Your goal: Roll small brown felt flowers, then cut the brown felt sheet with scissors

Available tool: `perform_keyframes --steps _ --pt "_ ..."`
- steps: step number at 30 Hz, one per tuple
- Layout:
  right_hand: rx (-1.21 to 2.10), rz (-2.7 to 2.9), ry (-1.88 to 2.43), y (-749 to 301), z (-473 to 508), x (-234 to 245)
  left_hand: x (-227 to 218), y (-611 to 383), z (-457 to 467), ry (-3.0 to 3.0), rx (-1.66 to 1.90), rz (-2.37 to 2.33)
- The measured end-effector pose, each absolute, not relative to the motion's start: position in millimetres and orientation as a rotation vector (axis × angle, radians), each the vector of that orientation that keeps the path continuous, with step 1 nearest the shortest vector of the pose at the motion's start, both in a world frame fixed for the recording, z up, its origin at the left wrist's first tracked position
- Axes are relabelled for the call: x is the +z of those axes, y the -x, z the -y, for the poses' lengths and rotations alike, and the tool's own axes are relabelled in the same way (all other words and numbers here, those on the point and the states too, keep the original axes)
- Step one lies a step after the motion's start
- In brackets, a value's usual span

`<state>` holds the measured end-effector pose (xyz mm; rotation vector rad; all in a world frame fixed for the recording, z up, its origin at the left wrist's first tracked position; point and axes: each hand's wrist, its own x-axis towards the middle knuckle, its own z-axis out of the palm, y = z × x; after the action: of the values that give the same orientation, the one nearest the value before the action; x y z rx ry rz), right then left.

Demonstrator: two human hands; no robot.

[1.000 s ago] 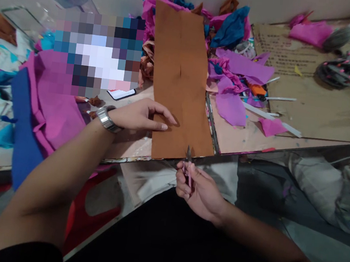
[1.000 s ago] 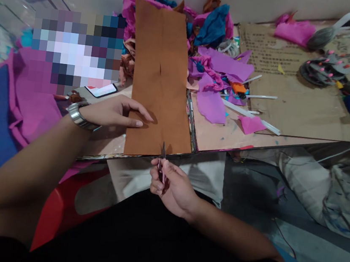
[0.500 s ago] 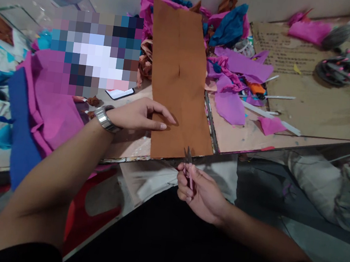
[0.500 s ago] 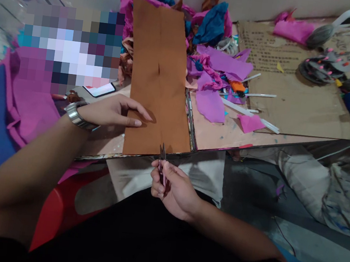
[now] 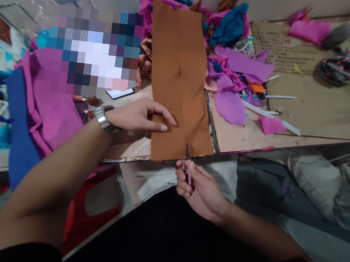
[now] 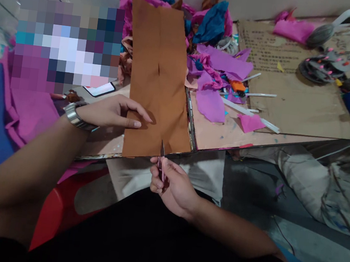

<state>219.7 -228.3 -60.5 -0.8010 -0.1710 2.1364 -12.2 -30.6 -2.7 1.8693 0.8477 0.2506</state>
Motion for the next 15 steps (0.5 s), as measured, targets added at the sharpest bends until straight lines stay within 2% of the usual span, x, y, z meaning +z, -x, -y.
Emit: perform_keyframes --steps 15 --pt "2.071 0.154 0.794 -212.5 224.9 -60.9 -1.2 13.6 27.8 -1.846 0.247 -0.798"
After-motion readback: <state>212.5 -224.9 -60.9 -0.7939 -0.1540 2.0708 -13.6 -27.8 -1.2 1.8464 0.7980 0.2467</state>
